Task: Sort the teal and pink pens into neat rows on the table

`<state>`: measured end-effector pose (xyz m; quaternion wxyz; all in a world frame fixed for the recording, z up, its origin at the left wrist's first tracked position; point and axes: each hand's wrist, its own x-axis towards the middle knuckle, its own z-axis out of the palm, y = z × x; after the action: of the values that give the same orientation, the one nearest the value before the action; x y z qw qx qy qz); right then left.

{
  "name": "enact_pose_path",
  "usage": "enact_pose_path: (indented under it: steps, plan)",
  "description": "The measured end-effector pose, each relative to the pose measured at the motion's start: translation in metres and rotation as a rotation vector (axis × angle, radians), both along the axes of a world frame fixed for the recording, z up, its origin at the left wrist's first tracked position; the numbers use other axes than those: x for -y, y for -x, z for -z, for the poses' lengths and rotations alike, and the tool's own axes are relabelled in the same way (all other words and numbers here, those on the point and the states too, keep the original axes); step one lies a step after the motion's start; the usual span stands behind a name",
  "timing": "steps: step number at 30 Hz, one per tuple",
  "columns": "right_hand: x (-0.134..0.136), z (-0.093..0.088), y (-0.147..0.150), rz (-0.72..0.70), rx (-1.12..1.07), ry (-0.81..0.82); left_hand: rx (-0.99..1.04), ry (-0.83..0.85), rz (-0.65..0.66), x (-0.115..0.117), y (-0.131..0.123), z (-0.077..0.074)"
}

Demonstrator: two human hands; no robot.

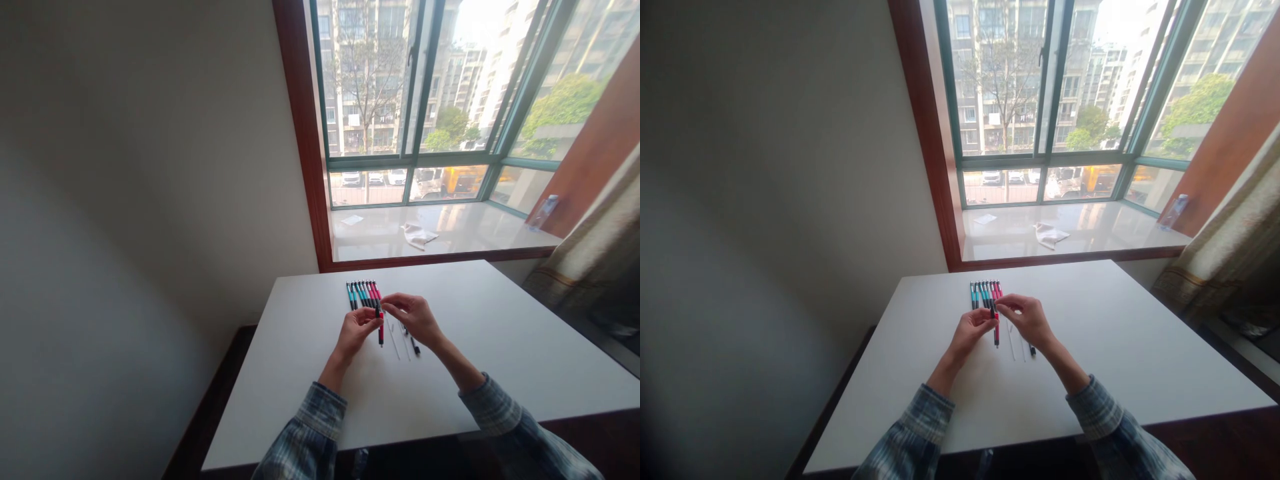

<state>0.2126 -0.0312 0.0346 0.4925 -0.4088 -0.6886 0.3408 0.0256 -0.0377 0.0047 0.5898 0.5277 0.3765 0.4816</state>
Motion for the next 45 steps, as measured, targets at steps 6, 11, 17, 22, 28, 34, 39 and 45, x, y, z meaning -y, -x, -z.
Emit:
enact_pose_path:
  steps: [6, 11, 17, 22, 28, 34, 39, 45]
  plan:
    - [0.004, 0.002, -0.002, 0.002, 0.105, -0.020, 0.005, -0.002, -0.015, 0.001, 0.000, -0.002]
    - [0.006, 0.010, -0.010, 0.053, 0.107, -0.015, -0.003, 0.001, -0.053, 0.000, -0.001, -0.002]
    - [0.012, 0.028, -0.031, 0.211, 0.219, -0.009, 0.060, -0.005, -0.155, -0.003, -0.001, -0.001]
    - [0.030, 0.032, -0.039, 0.216, 0.342, -0.033, 0.067, -0.008, -0.271, -0.005, 0.002, 0.003]
    - [0.070, 0.040, -0.040, 0.140, 0.402, -0.046, 0.032, -0.011, -0.275, -0.005, 0.002, 0.003]
    - [0.075, 0.044, -0.029, 0.152, 0.449, -0.123, 0.016, -0.020, -0.287, -0.006, 0.004, 0.003]
    - [0.048, 0.030, -0.012, 0.003, 0.551, -0.247, 0.040, -0.035, -0.394, -0.008, 0.006, 0.005]
    - [0.025, 0.031, -0.004, -0.031, 0.663, -0.209, 0.065, -0.036, -0.457, -0.010, 0.008, 0.008]
